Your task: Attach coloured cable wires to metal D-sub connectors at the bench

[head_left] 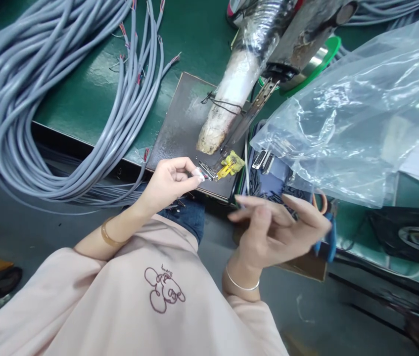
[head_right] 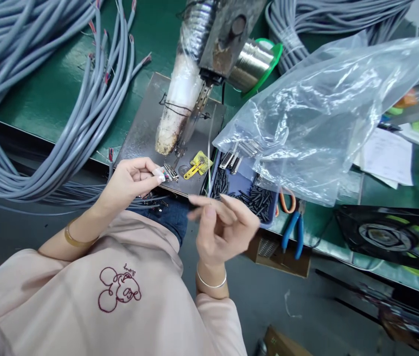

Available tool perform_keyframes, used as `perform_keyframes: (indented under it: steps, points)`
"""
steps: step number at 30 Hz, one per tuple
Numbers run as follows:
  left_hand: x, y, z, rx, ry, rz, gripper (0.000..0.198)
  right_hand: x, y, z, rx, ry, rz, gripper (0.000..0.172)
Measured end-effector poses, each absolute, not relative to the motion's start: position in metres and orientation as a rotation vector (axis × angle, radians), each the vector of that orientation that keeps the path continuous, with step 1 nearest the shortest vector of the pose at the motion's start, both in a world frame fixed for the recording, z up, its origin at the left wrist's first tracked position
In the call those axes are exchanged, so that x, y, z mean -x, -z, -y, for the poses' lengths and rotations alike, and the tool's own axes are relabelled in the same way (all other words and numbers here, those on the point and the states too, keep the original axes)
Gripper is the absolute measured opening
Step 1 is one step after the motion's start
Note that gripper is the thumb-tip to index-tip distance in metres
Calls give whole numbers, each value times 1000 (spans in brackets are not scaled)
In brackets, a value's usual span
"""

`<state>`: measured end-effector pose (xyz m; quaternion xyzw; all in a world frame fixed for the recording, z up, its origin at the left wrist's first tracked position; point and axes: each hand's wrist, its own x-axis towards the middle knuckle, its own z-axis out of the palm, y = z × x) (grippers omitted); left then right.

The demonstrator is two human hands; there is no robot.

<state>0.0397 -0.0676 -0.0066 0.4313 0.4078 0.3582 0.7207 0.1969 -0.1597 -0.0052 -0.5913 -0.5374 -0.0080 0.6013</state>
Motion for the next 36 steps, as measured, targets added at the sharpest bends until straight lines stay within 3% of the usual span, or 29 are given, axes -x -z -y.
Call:
perform_keyframes:
  steps: [5, 14, 28, 36]
  points:
    - [-41, 5, 66, -950, -815, -875, 24, -194, 12, 152, 1498, -55, 1471, 12]
    - [-49, 9, 65, -1074, -977, -944, 17, -192, 12, 135, 1450, -151, 1526, 12]
    - [-47, 5, 64, -1201, -1042, -947, 7, -192, 3, 127, 1435, 138, 1669, 15]
    - [-47, 13, 68, -1229, -959, -961, 19, -197, 8, 132, 1434, 183, 1775, 16]
